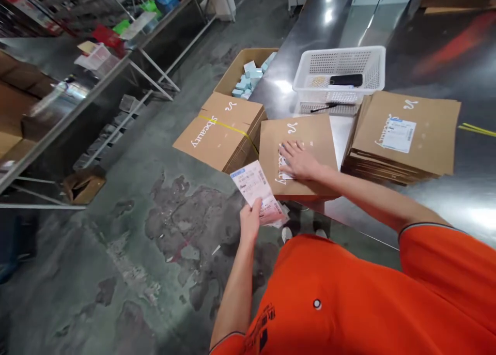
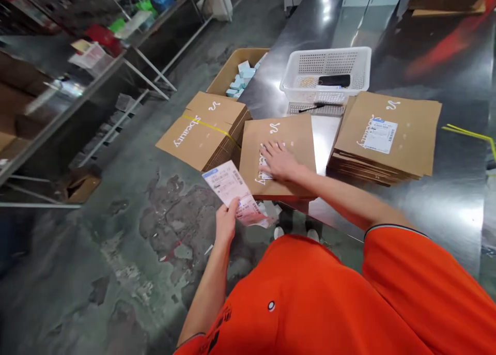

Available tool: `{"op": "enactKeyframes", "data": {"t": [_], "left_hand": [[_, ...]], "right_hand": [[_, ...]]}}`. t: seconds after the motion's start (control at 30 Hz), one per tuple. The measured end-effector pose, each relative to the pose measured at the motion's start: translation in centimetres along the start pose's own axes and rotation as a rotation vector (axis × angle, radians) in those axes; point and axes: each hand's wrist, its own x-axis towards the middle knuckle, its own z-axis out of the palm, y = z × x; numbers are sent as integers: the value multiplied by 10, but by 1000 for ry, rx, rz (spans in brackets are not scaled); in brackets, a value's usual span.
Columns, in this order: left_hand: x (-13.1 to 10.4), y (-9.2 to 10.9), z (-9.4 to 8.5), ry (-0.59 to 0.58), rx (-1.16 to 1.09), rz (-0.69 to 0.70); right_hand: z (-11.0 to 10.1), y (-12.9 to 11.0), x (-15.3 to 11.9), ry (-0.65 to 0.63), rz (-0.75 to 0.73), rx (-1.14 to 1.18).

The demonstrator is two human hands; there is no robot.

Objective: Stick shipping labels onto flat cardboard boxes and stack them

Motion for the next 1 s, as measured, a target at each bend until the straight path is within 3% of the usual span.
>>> {"op": "enactKeyframes", "data": {"t": [0.1, 0.17, 0.27, 0.3, 0.4, 0.5, 0.57, 0.63, 0.67, 0.73, 0.8, 0.87, 0.93, 1.0], "left_hand": [[11, 0, 6, -105, 53, 59], [1, -2, 13, -118, 72, 81], [-27, 1, 31, -209, 56, 55], [-37, 5, 40, -273, 46, 40], [-58, 23, 70, -438, -7, 14], [-62, 36, 93, -483, -87, 10], [-62, 37, 100, -479, -107, -3], [-62, 32, 104, -472, -95, -35], [-62, 29, 104, -473, -84, -54], [-66, 24, 105, -488, -50, -86], [-70, 20, 104, -504, 0, -72], [-74, 19, 99, -506, 61, -38], [-77, 24, 90, -507, 57, -10], [-78, 34, 81, -499, -58, 29]], "right_hand": [[9, -25, -37, -31, -137, 52], [3, -15, -64, 50, 38, 76], [-17, 39, -107, 233, 668, 185], [-24, 60, -123, 268, 812, 269], [-45, 119, -175, 406, 994, 481], [-66, 162, -225, 629, 1142, 397], [-83, 180, -247, 620, 1273, 260], [-100, 183, -251, 512, 1334, 109], [-107, 177, -245, 467, 1289, 60], [-116, 150, -219, 426, 1040, 103], [-118, 110, -179, 339, 671, 380], [-112, 67, -141, 115, 350, 686], [-102, 29, -114, -38, 198, 836], [-89, 2, -101, -78, 174, 871]]}}
